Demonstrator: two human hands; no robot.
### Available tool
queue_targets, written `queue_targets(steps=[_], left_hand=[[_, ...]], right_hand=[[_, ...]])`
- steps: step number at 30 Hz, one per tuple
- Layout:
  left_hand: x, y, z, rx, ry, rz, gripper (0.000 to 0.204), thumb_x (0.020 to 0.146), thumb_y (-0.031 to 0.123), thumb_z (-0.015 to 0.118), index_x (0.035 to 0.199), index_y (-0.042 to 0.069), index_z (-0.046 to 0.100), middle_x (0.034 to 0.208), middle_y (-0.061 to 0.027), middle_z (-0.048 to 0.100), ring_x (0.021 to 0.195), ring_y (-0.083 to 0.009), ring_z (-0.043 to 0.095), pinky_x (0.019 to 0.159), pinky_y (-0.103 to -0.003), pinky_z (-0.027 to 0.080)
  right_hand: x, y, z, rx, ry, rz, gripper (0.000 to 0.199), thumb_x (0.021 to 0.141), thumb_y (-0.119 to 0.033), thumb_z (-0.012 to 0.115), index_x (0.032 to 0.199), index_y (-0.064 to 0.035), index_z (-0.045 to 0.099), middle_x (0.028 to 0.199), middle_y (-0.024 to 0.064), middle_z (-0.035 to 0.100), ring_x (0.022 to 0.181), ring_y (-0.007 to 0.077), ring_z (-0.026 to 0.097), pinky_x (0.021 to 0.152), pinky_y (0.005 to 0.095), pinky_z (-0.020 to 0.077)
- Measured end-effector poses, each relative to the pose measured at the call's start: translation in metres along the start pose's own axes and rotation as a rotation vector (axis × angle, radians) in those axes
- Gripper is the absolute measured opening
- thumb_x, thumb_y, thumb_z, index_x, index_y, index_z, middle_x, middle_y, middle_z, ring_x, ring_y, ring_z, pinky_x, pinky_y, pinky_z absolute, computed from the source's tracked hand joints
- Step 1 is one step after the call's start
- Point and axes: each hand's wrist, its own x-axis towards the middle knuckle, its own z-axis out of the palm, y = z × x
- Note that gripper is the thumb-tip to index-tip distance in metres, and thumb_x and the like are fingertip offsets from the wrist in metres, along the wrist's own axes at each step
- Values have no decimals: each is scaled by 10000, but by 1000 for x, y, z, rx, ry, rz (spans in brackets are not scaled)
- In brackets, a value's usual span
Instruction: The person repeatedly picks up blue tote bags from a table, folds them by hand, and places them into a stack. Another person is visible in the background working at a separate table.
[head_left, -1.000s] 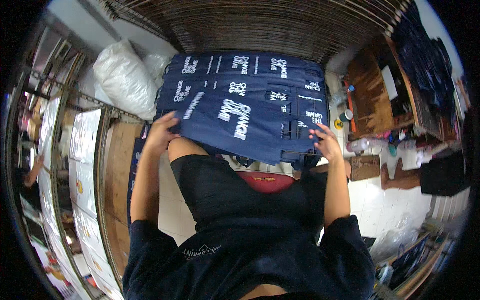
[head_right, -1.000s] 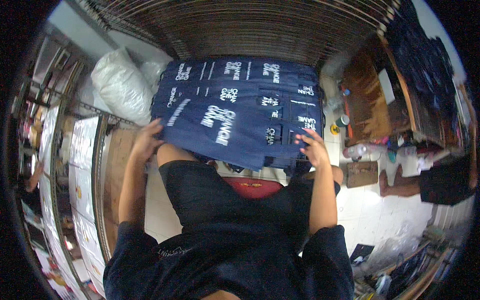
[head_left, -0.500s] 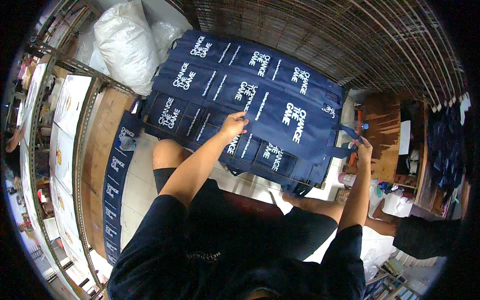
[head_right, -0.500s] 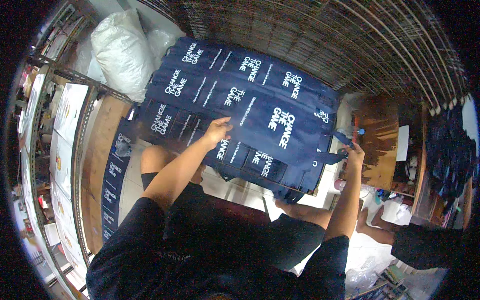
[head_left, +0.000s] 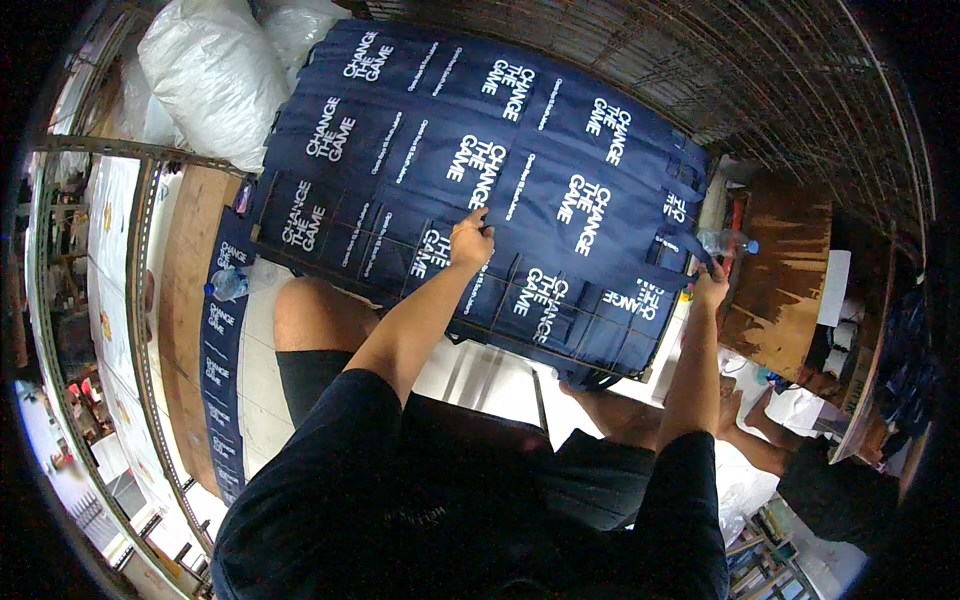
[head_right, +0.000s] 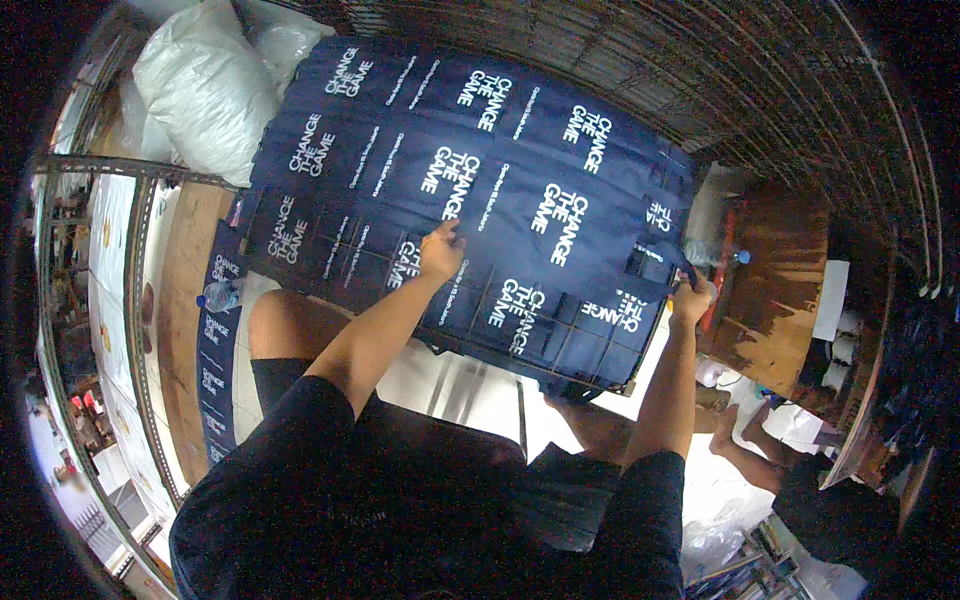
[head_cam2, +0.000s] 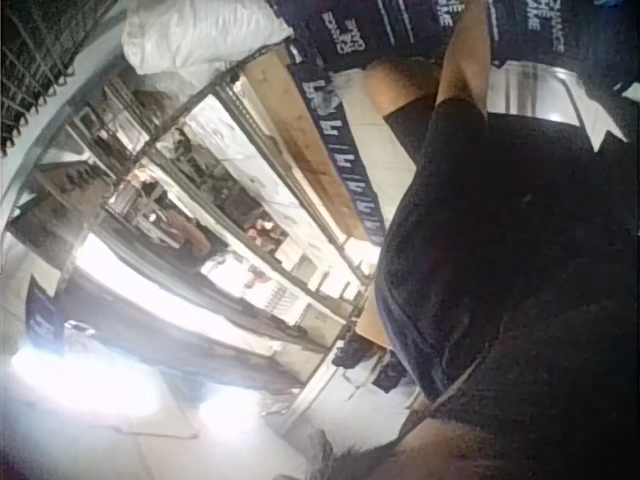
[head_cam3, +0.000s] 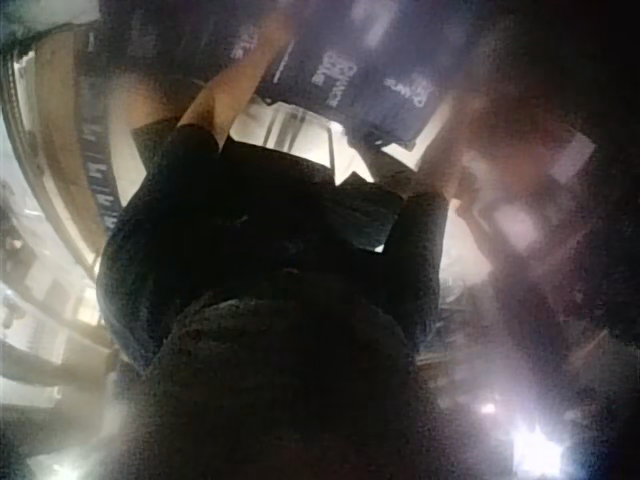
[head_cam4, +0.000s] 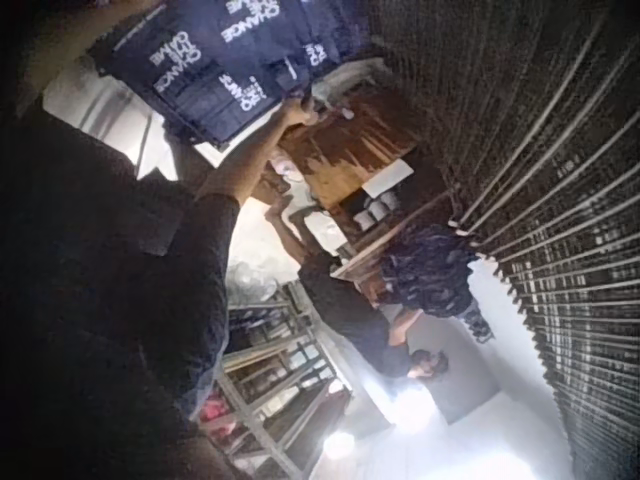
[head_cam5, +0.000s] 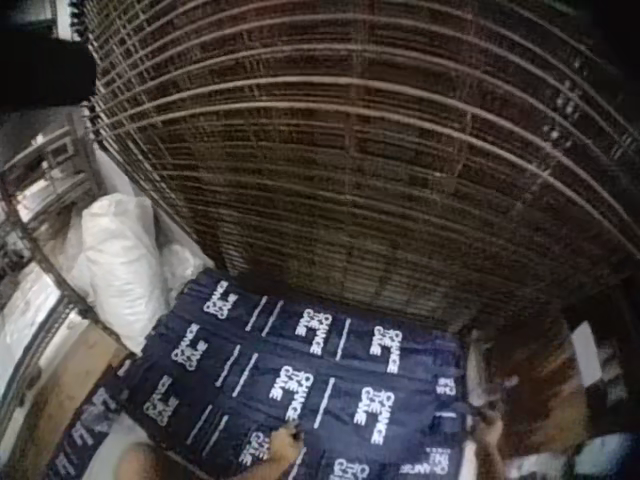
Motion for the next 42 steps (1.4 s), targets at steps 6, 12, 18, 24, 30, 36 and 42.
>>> queue_targets(steps=[6, 12, 18, 24, 30, 36, 42], left_hand=[[1, -14, 11, -3, 50, 5, 364, 756, 77, 677, 1114, 87, 615, 957, -158, 660, 881, -322, 640, 796, -400, 511], [1, -17, 12, -5, 73, 26, 354, 739, 75, 681, 1089, 86, 629, 935, -160, 653, 879, -326, 632, 777, -411, 510], [2, -28, 18, 58, 86, 89, 384, 725, 76, 686, 1103, 72, 618, 910, -156, 642, 848, -326, 624, 761, -414, 505], [1, -18, 17, 61, 63, 89, 387, 728, 89, 706, 1102, 58, 616, 913, -149, 633, 829, -307, 621, 745, -396, 506], [0, -27, 20, 48, 95, 98, 363, 730, 98, 713, 1079, 60, 622, 887, -136, 625, 837, -303, 611, 755, -391, 501], [-17, -1, 5, 134, 192, 153, 459, 736, 116, 707, 1170, 84, 561, 1016, -155, 532, 921, -333, 564, 795, -411, 486], [-49, 6, -11, 102, 187, 357, 516, 788, 222, 655, 1268, 130, 492, 1005, -168, 511, 911, -353, 555, 776, -442, 474]], right_hand=[[-10, -1, 4, 39, -70, 27, 196, 855, -96, 621, 1046, -74, 658, 822, 23, 663, 645, 83, 573, 443, 239, 457], [-3, 13, 9, 94, -57, 75, 209, 863, -86, 612, 1070, -88, 644, 827, 6, 662, 651, 79, 585, 449, 237, 451], [-3, 9, 9, 109, -17, 79, 216, 825, -80, 646, 1034, -45, 606, 883, 36, 645, 683, 116, 606, 447, 255, 494], [11, 31, 10, 72, 10, 80, 143, 849, -104, 630, 987, -69, 625, 824, 12, 660, 655, 84, 605, 444, 231, 483], [3, 9, 11, 7, 13, 124, 320, 792, -122, 685, 1097, -39, 638, 963, 108, 672, 791, 179, 642, 578, 302, 529], [-6, 40, -11, -157, 143, -121, 519, 739, -234, 751, 1157, 20, 578, 1076, 193, 623, 988, 307, 600, 898, 365, 431], [-71, 9, -103, 194, 2, -169, 368, 851, -140, 676, 1183, -15, 578, 989, 95, 627, 886, 136, 595, 790, 265, 477]])
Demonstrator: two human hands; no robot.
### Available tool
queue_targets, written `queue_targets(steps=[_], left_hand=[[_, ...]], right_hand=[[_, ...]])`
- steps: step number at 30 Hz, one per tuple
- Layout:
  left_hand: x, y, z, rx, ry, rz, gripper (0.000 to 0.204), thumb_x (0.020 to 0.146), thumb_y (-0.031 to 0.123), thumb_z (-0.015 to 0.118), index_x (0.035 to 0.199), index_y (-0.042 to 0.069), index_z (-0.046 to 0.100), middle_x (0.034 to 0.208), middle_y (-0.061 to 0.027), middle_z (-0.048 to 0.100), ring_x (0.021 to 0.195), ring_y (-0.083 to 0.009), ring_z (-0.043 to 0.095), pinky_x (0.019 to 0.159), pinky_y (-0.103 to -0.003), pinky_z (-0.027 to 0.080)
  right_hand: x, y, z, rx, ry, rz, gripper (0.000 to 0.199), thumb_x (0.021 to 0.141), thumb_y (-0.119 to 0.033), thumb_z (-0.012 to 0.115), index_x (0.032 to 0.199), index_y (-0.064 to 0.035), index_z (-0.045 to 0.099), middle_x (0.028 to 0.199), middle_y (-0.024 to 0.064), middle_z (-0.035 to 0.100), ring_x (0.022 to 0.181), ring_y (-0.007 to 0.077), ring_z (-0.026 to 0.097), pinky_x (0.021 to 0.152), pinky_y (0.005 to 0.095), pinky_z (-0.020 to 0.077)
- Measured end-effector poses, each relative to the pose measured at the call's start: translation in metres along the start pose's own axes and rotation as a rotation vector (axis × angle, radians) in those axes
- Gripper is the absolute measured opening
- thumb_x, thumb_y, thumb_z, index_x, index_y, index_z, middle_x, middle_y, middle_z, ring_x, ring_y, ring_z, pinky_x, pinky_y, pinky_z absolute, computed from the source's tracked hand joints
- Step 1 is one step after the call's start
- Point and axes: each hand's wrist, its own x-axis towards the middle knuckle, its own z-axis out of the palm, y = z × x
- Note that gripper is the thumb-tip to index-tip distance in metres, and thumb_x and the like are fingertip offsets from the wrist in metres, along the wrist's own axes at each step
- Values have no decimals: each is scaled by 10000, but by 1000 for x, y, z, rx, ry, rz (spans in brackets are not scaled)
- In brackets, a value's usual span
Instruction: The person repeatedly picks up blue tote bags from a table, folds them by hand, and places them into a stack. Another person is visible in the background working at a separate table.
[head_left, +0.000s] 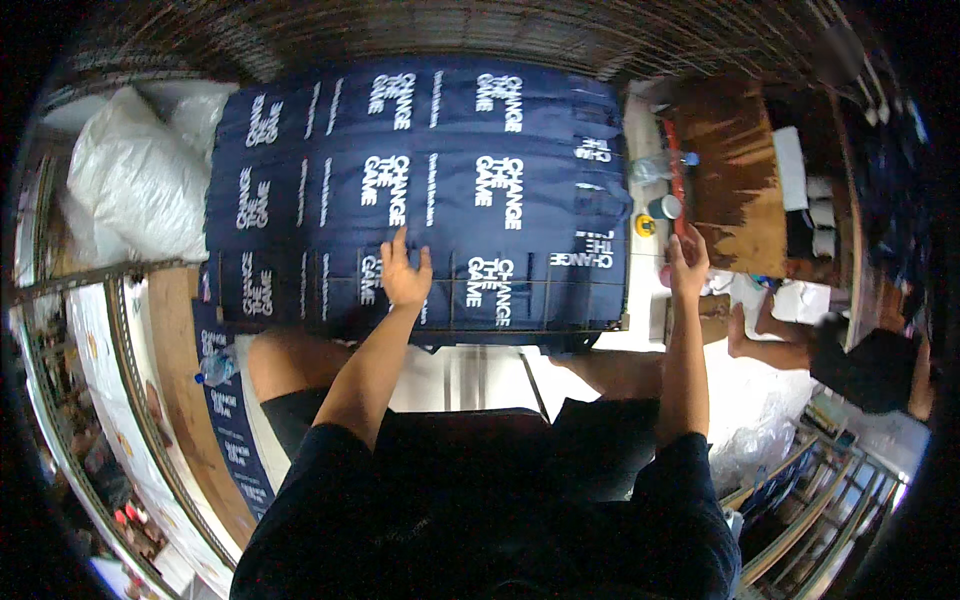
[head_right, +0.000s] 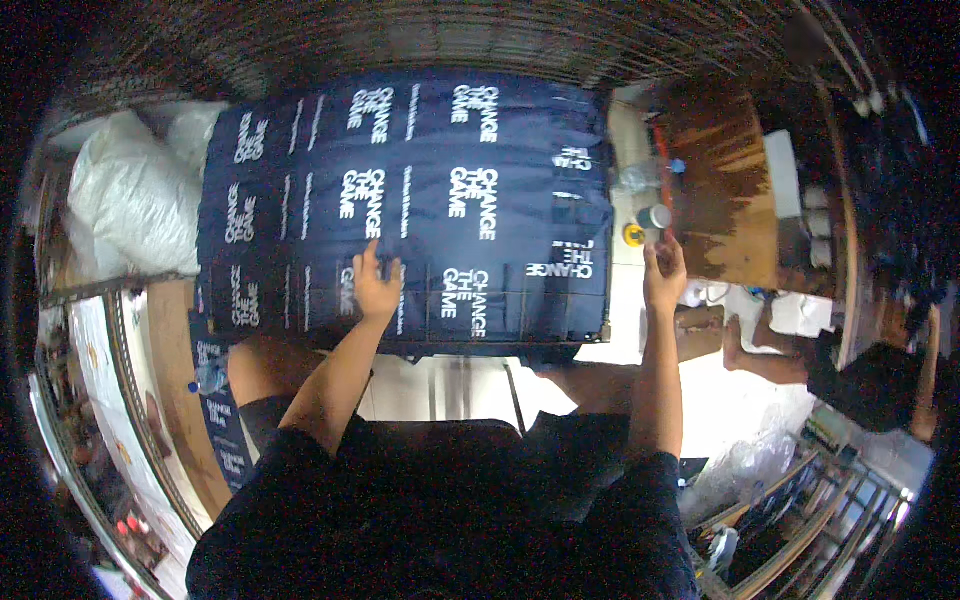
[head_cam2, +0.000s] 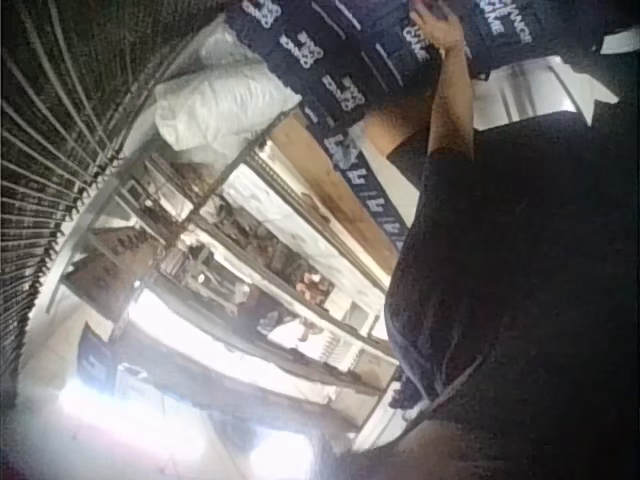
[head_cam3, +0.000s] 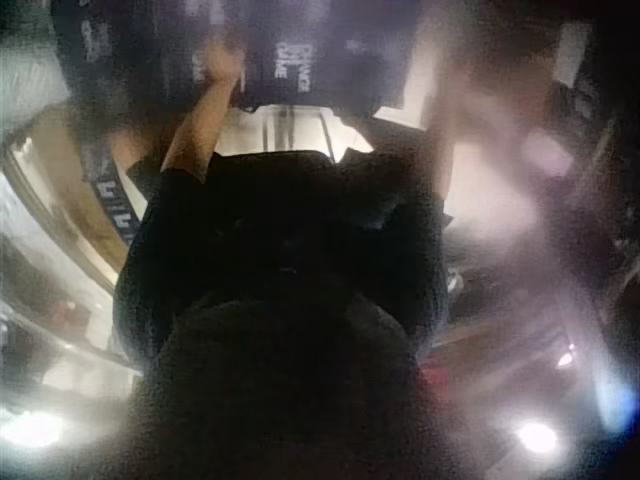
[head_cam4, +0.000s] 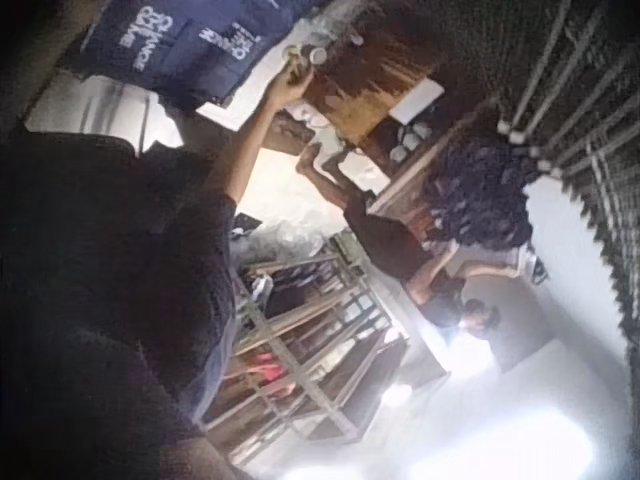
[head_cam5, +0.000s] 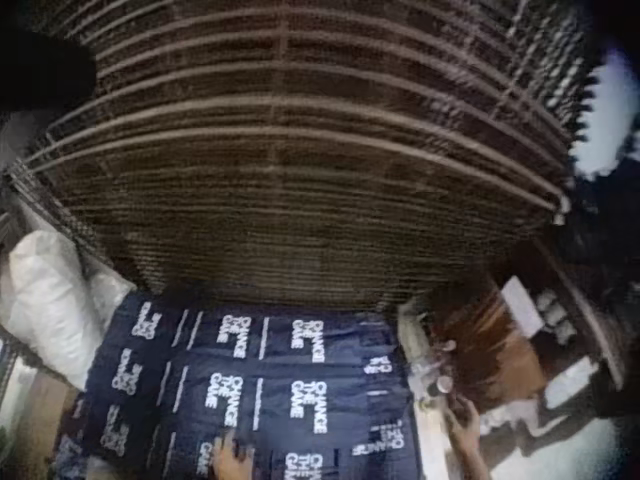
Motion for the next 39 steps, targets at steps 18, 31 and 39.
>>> queue_targets(steps=[18, 31, 39], left_hand=[[-75, 103, -124, -302, -960, -32, 613, 786, 201, 751, 1295, 12, 467, 857, -78, 638, 688, -125, 586, 609, -251, 470], [-127, 135, -159, -537, -762, -55, 474, 809, 134, 727, 1216, 3, 520, 855, -56, 623, 773, -128, 589, 692, -247, 470], [-137, 364, -202, -932, -1165, 319, 531, 855, 133, 670, 1341, 101, 455, 1186, -77, 559, 1056, -147, 552, 902, -318, 464]], right_hand=[[66, -300, -402, 1135, 308, -352, 986, 843, -586, 547, 1427, -288, -189, 1372, 346, 294, 1224, 463, 425, 989, 584, 379], [78, -334, -400, 863, 759, -707, 256, 867, 77, 517, 1116, 74, 575, 1077, 163, 587, 896, 257, 656, 743, 276, 558], [-160, -389, -262, 683, 774, -825, 361, 891, 38, 522, 1248, 76, 479, 1159, 212, 562, 943, 293, 645, 757, 298, 554]])
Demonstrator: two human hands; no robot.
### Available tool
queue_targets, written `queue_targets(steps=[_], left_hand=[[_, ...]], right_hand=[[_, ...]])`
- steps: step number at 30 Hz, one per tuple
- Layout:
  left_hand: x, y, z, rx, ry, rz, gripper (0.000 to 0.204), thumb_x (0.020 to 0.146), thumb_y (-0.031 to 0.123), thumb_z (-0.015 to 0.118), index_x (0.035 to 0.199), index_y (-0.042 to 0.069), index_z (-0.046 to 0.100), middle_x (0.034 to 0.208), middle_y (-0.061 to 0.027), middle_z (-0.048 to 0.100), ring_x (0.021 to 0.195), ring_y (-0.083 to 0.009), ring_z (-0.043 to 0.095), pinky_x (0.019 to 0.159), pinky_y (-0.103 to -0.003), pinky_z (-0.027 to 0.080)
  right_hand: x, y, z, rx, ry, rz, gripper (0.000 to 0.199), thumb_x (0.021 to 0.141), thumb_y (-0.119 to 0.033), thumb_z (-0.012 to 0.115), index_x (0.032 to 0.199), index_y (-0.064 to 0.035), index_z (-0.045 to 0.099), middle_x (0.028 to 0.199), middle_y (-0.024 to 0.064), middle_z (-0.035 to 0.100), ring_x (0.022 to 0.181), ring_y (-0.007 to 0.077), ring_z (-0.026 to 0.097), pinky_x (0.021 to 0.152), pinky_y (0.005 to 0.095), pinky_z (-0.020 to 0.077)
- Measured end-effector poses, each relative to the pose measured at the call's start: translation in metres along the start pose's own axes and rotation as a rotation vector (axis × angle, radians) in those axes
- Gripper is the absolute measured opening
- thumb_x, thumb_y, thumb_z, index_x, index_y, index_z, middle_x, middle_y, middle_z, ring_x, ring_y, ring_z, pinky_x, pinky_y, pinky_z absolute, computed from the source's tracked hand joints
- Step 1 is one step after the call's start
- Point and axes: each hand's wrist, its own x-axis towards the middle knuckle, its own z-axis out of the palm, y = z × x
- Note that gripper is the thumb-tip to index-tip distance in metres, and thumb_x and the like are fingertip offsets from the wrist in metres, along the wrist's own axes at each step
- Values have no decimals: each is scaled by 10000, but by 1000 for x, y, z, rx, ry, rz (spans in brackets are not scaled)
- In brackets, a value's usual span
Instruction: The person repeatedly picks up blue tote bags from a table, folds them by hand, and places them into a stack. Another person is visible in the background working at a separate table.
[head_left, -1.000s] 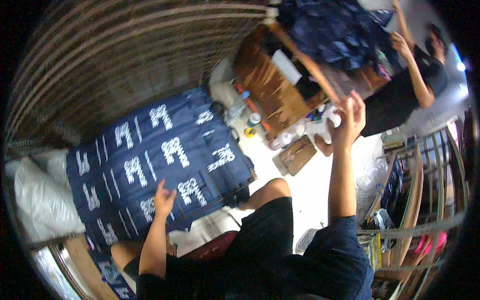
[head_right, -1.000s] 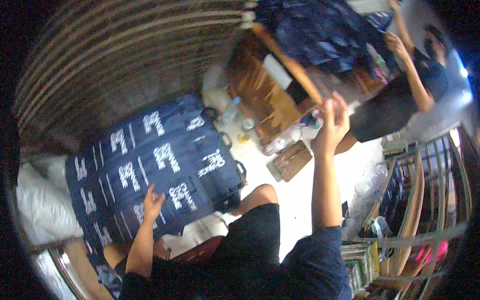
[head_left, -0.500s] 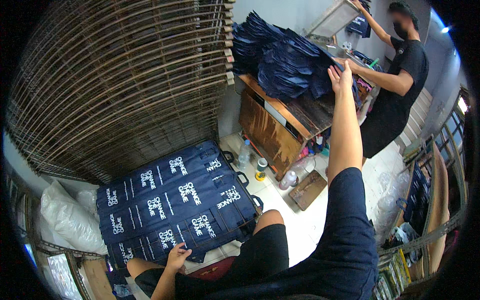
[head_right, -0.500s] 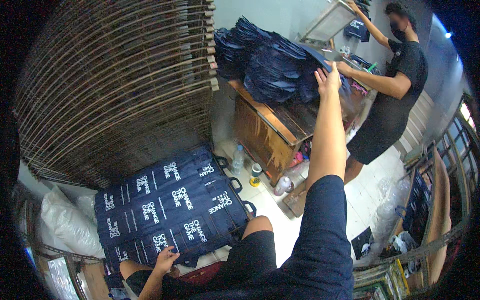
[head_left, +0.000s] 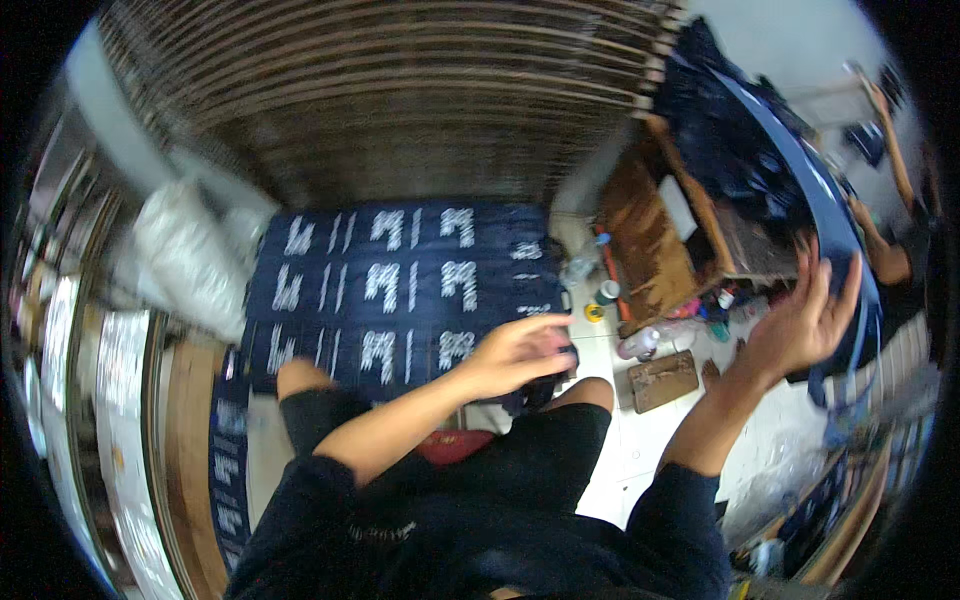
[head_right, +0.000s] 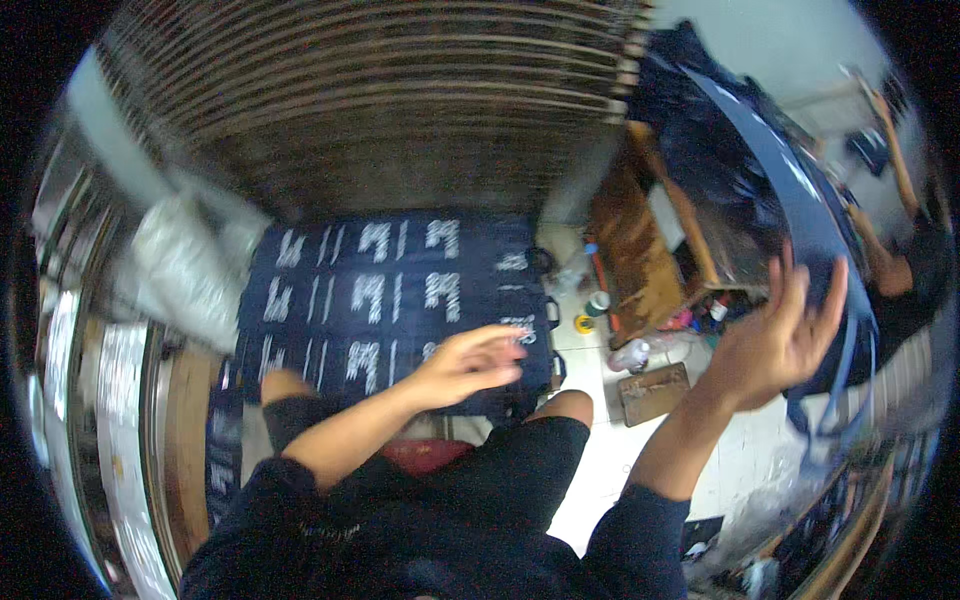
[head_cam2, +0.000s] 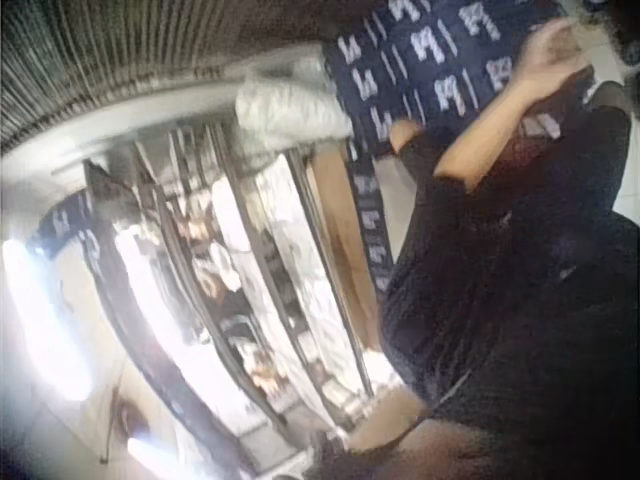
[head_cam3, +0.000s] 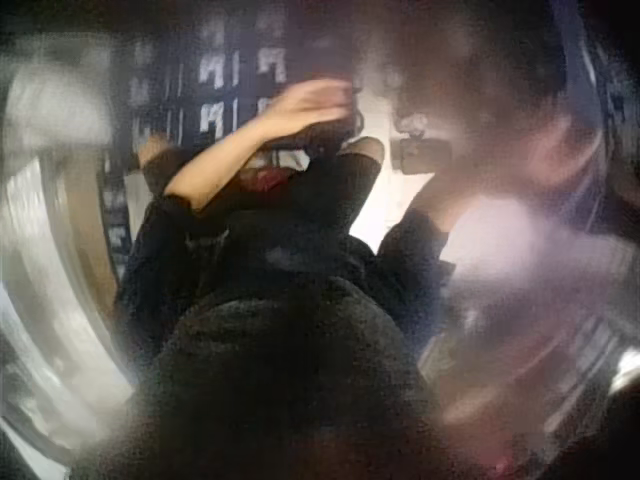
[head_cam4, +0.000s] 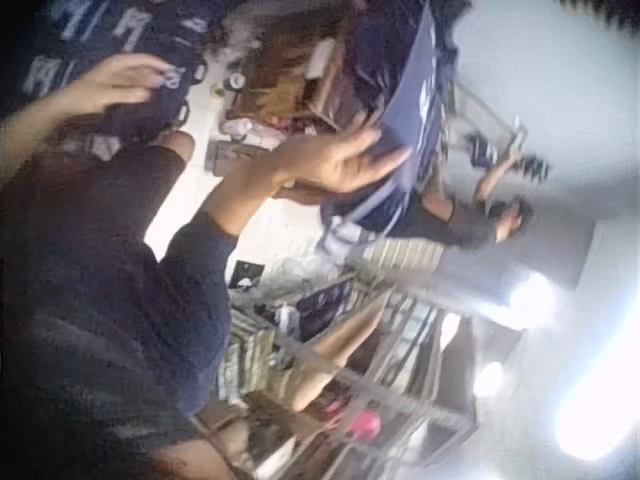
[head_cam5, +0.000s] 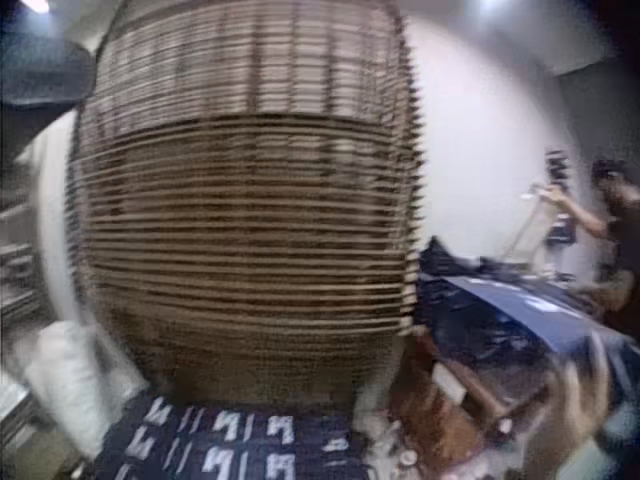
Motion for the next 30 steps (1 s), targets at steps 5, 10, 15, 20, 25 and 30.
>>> queue_targets(steps=[5, 10, 15, 20, 25, 30], left_hand=[[5, 26, 44, -462, -73, 149, 588, 935, 306, 544, 1427, 81, 313, 1263, -107, 520, 1118, -185, 525, 909, -333, 436], [-31, -7, 8, -763, 116, -18, 779, 914, 624, 331, 1445, 63, 236, 1359, -147, 450, 1202, -266, 485, 976, -411, 409], [-78, -23, -17, -778, 401, 36, 857, 884, 682, 303, 1465, 70, 154, 1411, -190, 386, 1260, -296, 438, 1010, -426, 393], [-108, -38, -31, -971, 499, 136, 973, 808, 786, 270, 1456, 67, 171, 1405, -191, 390, 1245, -301, 450, 1022, -426, 386], [-147, -73, -20, -986, 735, 105, 983, 759, 837, 282, 1362, 63, 334, 1260, -168, 479, 1094, -277, 514, 920, -409, 426], [-196, -156, -43, -737, 1616, -85, 698, 818, 778, 318, 1041, 133, 464, 821, 0, 409, 711, -143, 422, 641, -274, 362]], right_hand=[[-103, -37, -2, -173, -103, 104, 411, 889, 60, 514, 1295, 73, 451, 1218, 204, 541, 921, 252, 644, 731, 271, 531], [-167, -27, 0, 104, -263, 545, 413, 889, 47, 525, 1295, 63, 449, 1301, 167, 488, 898, 234, 646, 708, 253, 537], [-231, -22, 8, 35, -411, 805, 440, 889, 18, 552, 1309, 68, 431, 1325, 173, 476, 888, 227, 650, 723, 247, 532], [-265, -33, 28, 60, -549, 878, 420, 880, 29, 545, 1285, 93, 451, 1234, 160, 554, 895, 169, 636, 734, 244, 535], [-240, -9, 28, -7, -730, 693, 277, 766, 76, 560, 1027, 38, 643, 995, 88, 641, 886, 135, 583, 793, 255, 452], [-140, 27, 74, 35, -1281, 718, 115, 694, 55, 538, 751, -10, 614, 781, 20, 611, 755, 94, 536, 713, 221, 398]])
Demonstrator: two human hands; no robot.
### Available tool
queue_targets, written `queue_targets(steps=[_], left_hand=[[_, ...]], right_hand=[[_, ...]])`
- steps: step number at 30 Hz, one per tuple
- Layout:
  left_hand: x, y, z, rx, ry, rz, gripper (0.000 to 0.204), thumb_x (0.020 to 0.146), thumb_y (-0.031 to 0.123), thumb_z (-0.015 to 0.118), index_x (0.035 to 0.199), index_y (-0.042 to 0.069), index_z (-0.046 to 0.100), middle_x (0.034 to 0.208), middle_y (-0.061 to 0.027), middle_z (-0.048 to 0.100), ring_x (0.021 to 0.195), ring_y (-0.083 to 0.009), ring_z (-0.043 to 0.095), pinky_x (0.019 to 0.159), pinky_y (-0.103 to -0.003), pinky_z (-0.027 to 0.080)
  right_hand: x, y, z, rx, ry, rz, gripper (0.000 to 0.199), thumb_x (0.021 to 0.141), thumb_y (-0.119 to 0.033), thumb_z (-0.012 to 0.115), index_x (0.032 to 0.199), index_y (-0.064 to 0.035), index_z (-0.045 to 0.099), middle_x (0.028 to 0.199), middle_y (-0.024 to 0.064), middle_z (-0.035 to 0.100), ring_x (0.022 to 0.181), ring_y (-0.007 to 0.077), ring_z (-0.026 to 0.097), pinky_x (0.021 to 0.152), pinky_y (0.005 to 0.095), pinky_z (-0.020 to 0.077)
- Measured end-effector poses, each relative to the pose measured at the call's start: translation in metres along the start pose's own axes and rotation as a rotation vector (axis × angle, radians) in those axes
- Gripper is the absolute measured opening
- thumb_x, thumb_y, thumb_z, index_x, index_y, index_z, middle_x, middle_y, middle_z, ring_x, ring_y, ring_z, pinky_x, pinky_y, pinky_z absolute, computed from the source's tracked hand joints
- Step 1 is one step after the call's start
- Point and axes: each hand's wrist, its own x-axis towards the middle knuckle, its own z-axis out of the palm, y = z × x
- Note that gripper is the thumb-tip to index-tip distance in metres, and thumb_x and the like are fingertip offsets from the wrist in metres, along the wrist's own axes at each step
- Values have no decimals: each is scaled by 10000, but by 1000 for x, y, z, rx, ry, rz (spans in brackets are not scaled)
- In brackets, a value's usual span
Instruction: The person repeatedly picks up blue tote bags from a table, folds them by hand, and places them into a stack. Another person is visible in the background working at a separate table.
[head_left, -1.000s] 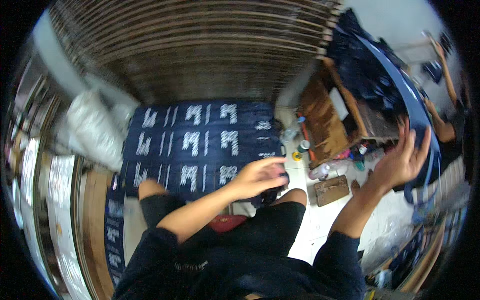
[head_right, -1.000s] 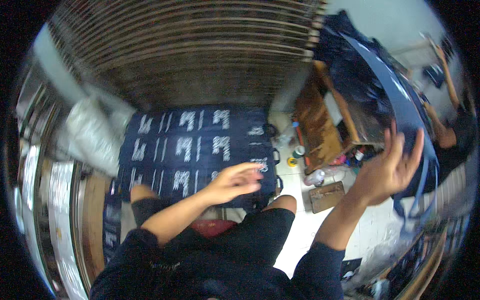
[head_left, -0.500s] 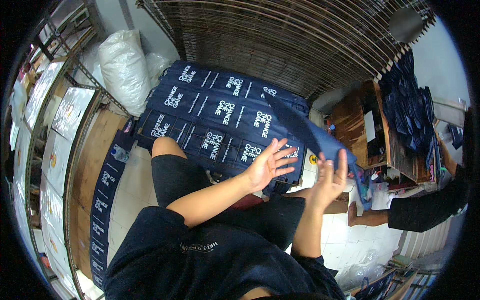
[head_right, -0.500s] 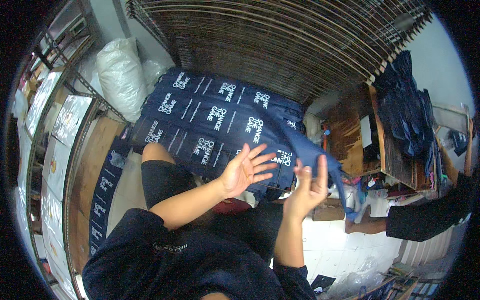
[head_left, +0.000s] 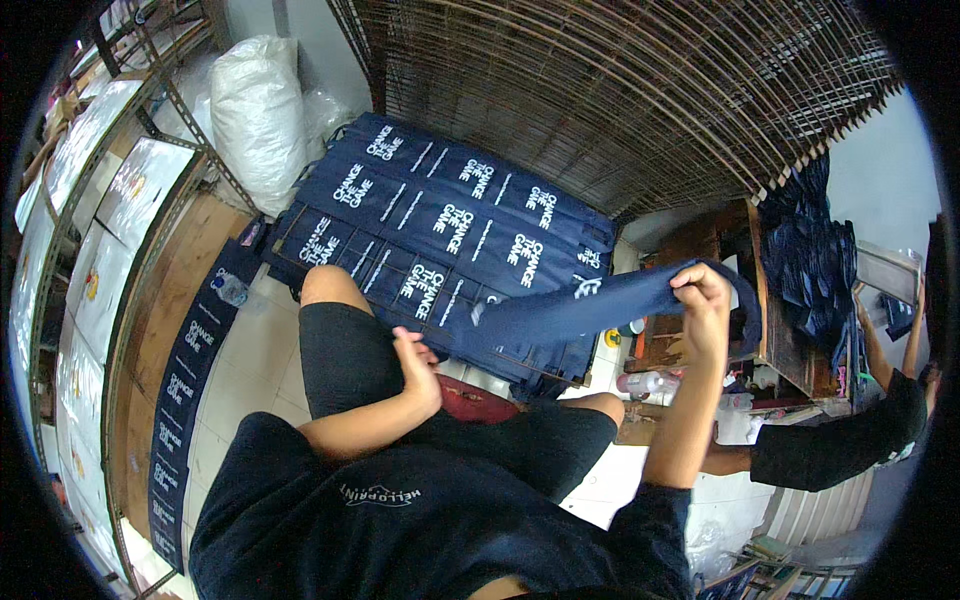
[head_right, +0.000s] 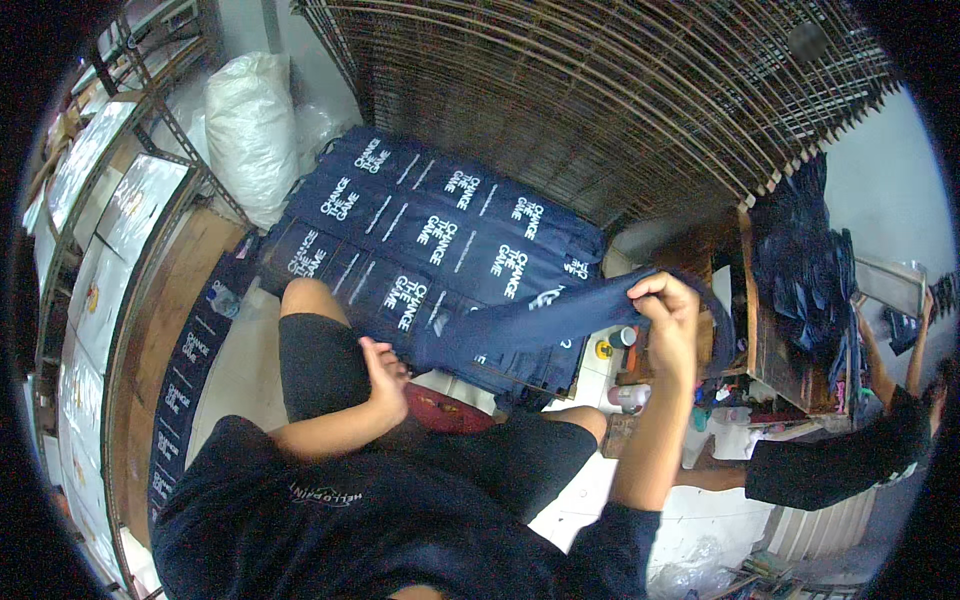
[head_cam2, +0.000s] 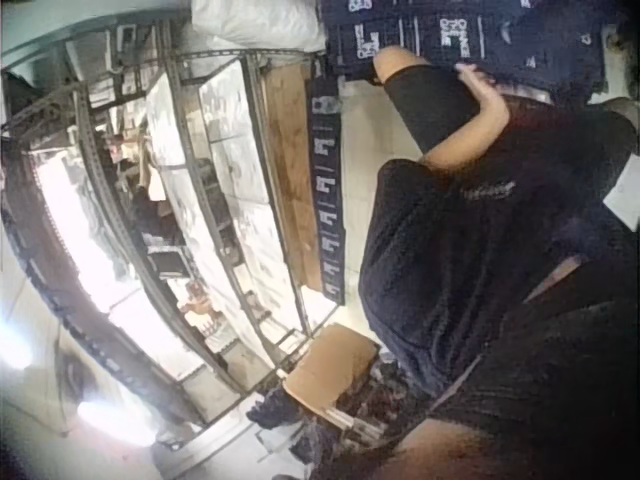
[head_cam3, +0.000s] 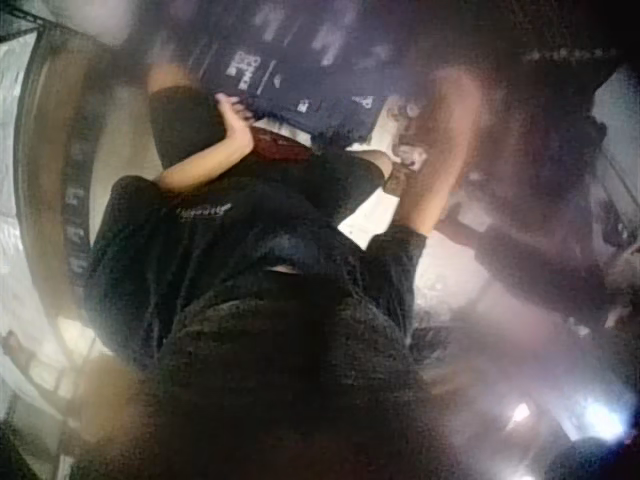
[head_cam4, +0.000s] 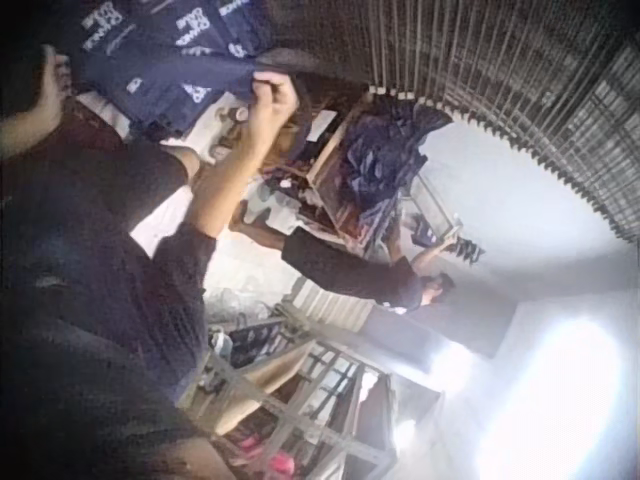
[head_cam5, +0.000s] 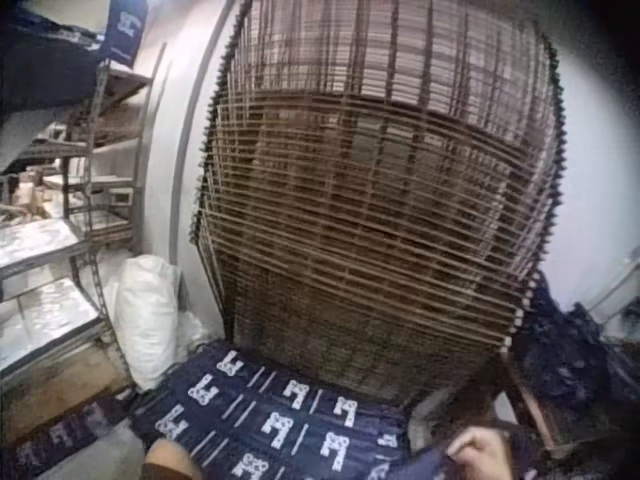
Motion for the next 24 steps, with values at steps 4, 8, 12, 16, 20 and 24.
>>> queue_targets(steps=[4, 8, 12, 16, 20, 24], left_hand=[[20, 39, 17, -121, -239, 417, 628, 880, 714, 268, 1072, 151, 471, 843, 25, 404, 729, -122, 431, 653, -269, 367], [53, 78, 81, 281, -645, 459, 499, 932, 503, 407, 1245, 121, 483, 1181, -67, 490, 1052, -167, 486, 843, -332, 415], [34, 118, 128, 340, -1043, 255, 691, 908, 587, 413, 1378, 81, 381, 1411, -83, 396, 1300, -205, 362, 1028, -404, 322], [21, 139, 136, 116, -1332, 176, 616, 912, 506, 488, 1341, 69, 420, 1316, -92, 496, 1226, -231, 458, 1009, -410, 378], [-12, 181, 146, -11, -1133, 213, 347, 944, 270, 538, 1180, 16, 546, 1108, -115, 620, 988, -211, 618, 872, -349, 499], [-3, 199, 151, -165, -902, 164, 345, 935, 294, 552, 1155, 28, 567, 1086, -86, 628, 938, -169, 615, 838, -331, 498]], right_hand=[[40, -52, -14, -292, -422, -31, 121, 644, 62, 512, 686, 2, 609, 694, 32, 603, 653, 91, 524, 614, 236, 405], [58, -114, 6, -457, -739, 34, 130, 627, 54, 495, 671, 24, 613, 656, 55, 611, 634, 114, 544, 602, 252, 415], [78, -156, 26, -601, -937, 40, 132, 592, 41, 506, 667, 26, 612, 632, 63, 599, 621, 130, 545, 598, 269, 415], [104, -158, 31, -616, -869, 103, 130, 595, 20, 513, 684, 15, 608, 664, 50, 594, 677, 136, 547, 655, 261, 423], [136, -107, 30, -528, -617, 1, 162, 773, -25, 597, 933, -4, 611, 943, 61, 622, 913, 152, 570, 838, 273, 432], [115, 2, 12, -443, 106, -57, 377, 902, -274, 588, 1211, -61, 554, 1110, 15, 577, 1007, 110, 519, 899, 279, 410]])
